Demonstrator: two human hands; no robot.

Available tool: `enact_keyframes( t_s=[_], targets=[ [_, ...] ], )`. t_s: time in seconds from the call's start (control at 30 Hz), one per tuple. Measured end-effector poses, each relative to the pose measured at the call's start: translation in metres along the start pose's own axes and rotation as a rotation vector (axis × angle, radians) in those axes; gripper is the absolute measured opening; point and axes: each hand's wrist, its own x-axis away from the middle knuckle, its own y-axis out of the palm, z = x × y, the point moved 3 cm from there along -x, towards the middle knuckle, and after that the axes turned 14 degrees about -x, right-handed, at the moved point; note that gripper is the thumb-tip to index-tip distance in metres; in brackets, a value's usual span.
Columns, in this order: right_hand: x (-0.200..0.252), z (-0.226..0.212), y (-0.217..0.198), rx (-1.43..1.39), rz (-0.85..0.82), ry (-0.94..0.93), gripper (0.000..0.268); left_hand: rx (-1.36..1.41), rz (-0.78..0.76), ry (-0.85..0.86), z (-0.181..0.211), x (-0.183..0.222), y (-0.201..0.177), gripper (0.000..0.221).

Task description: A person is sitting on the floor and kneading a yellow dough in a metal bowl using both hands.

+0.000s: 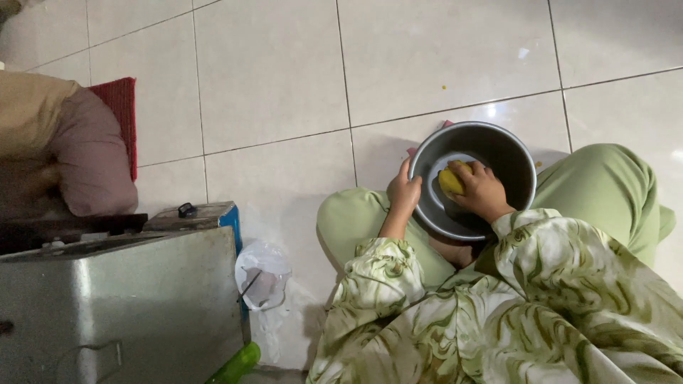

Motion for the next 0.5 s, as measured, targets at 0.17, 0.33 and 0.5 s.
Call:
enact_keyframes(
  t_s=[0.17, 0.33, 0.5],
  targets=[
    [0.010, -0.015, -0.030, -0.163, -0.012, 0.001, 0.082, 0.080, 0.037, -0.010, 0.018, 0.012, -0.021, 0.055],
    [0.017, -0.026, -0.024, -0.098, -0.058, -0.033, 0.083, 0.172, -0.007, -0.086, 0.023, 0.015, -0.026, 0.053],
    [0.003, -0.009, 0.021, -0.033, -0.019, -0.010, 0.090, 0.127, -0.073, -0.133, 0.003, -0.002, -0.004, 0.050]
  ],
)
